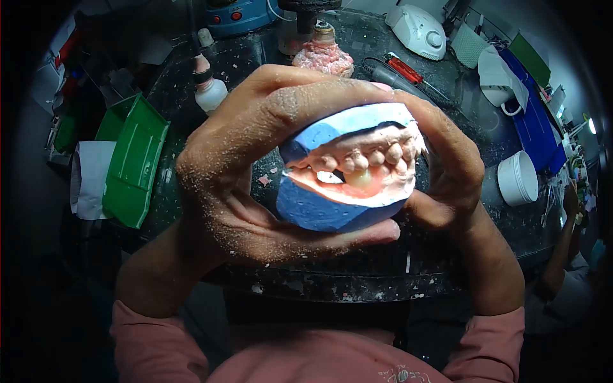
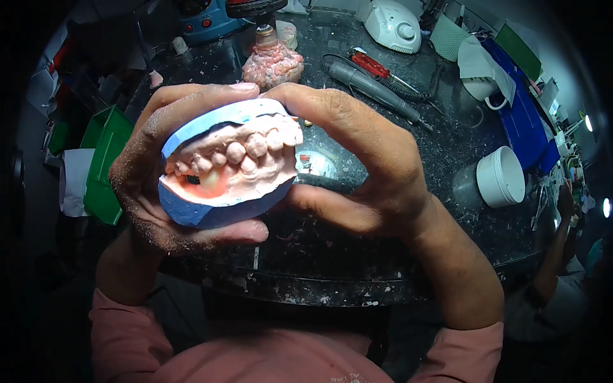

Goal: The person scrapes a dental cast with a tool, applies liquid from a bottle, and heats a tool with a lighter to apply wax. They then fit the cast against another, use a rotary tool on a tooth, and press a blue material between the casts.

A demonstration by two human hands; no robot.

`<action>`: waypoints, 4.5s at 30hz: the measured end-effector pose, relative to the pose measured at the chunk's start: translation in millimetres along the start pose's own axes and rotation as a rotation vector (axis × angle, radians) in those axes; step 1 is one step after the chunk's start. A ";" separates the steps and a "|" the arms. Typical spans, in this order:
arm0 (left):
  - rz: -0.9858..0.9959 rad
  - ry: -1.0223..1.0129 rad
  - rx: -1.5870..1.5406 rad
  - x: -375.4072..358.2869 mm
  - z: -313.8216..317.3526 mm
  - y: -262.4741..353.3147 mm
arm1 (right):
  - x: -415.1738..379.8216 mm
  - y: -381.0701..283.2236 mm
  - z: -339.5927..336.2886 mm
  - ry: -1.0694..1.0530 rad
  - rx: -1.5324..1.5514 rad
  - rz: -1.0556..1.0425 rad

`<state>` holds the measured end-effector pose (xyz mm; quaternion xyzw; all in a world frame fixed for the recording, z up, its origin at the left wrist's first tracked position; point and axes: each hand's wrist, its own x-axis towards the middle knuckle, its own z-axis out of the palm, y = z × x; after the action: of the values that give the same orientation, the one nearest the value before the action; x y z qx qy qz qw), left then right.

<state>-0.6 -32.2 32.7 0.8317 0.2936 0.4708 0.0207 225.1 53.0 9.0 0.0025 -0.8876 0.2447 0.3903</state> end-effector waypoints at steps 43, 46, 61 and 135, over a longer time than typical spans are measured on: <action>-0.224 0.170 0.275 -3.2 -9.2 -5.1 | -23.1 62.2 -70.9 0.566 -0.461 0.420; -0.028 -0.138 0.424 -11.1 -1.8 7.9 | -20.8 50.7 -62.4 0.442 -0.483 0.486; -0.194 -0.191 0.346 -70.2 -7.7 48.5 | 7.3 -14.4 -39.2 0.243 -0.445 0.451; -0.971 -1.209 -0.162 -215.2 116.2 91.8 | -189.2 -140.8 123.3 -0.843 0.456 1.219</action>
<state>52.2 -189.2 -169.3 0.7181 0.5273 -0.1064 0.4416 298.9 -160.1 -132.4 -0.3134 -0.7334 0.5711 -0.1942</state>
